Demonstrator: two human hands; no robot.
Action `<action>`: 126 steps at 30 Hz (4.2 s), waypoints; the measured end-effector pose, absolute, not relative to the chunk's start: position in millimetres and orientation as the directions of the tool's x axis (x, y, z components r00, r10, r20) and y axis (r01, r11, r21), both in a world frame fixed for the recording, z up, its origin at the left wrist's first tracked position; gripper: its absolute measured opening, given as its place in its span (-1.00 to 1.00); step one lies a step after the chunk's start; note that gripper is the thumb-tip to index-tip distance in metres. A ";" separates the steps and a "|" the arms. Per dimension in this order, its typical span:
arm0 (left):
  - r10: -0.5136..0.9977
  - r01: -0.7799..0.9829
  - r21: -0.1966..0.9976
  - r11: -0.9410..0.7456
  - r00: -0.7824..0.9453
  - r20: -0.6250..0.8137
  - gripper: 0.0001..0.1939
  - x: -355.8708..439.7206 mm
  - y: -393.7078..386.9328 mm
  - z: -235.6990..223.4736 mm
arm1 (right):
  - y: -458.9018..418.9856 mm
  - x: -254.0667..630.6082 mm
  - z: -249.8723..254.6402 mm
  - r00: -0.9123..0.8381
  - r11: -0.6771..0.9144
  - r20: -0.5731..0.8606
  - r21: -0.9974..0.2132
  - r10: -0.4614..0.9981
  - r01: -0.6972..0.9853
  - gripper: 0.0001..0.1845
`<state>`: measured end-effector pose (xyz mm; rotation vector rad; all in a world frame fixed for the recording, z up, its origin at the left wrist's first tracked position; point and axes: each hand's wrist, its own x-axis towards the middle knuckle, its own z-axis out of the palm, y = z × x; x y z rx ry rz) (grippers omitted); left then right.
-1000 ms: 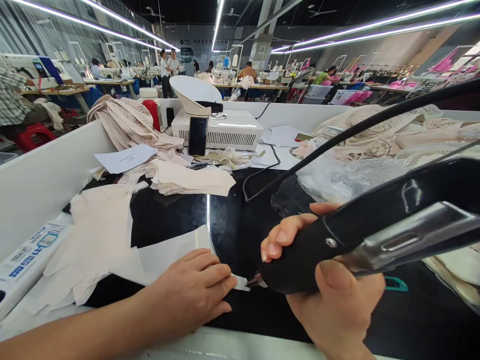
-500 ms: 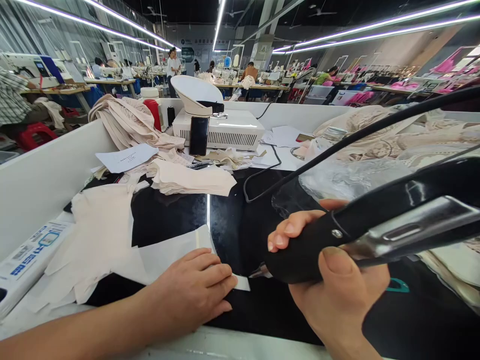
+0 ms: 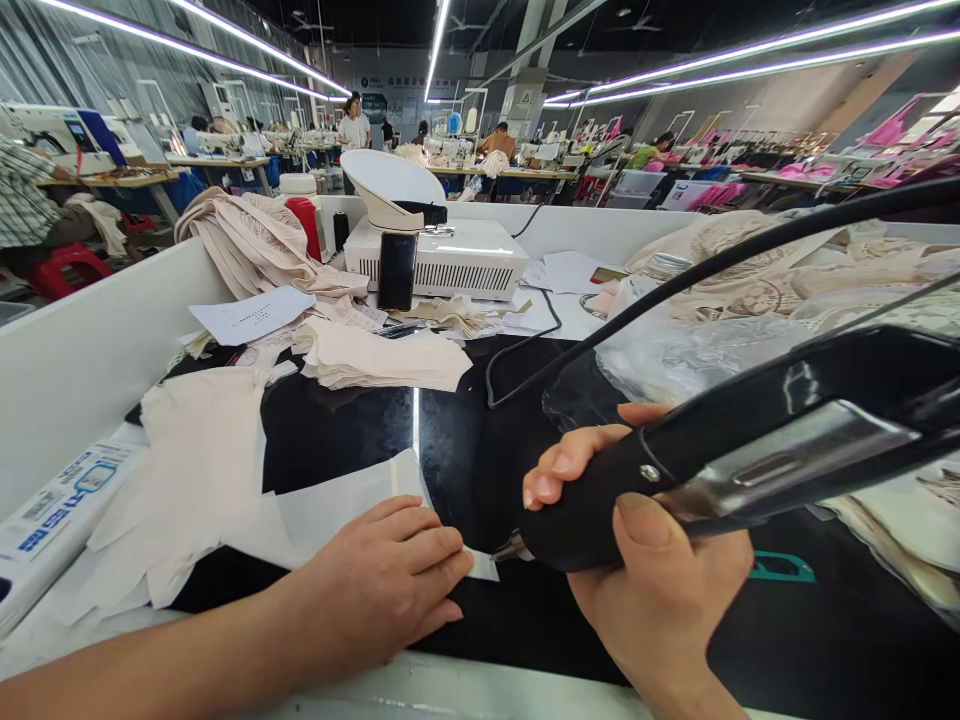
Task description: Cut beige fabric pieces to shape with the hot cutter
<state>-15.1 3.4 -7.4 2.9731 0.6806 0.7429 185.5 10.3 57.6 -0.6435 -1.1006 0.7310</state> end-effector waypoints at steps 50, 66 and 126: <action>0.341 0.313 0.142 -0.939 0.805 0.485 -0.78 -16.2 14.7 -10.7 | -11.7 201.8 66.2 0.266 0.458 0.401 -0.864 0.877 -0.208 -0.53; 0.358 0.302 0.192 -0.934 0.777 0.519 -0.75 -14.6 14.3 -12.5 | 15.2 168.7 62.7 0.324 0.538 0.451 -0.799 0.832 -0.269 -0.55; 0.335 0.288 0.172 -0.942 0.815 0.472 -0.81 -16.2 14.7 -9.2 | -4.7 176.7 62.7 0.385 0.544 0.436 -0.805 0.813 -0.237 -0.53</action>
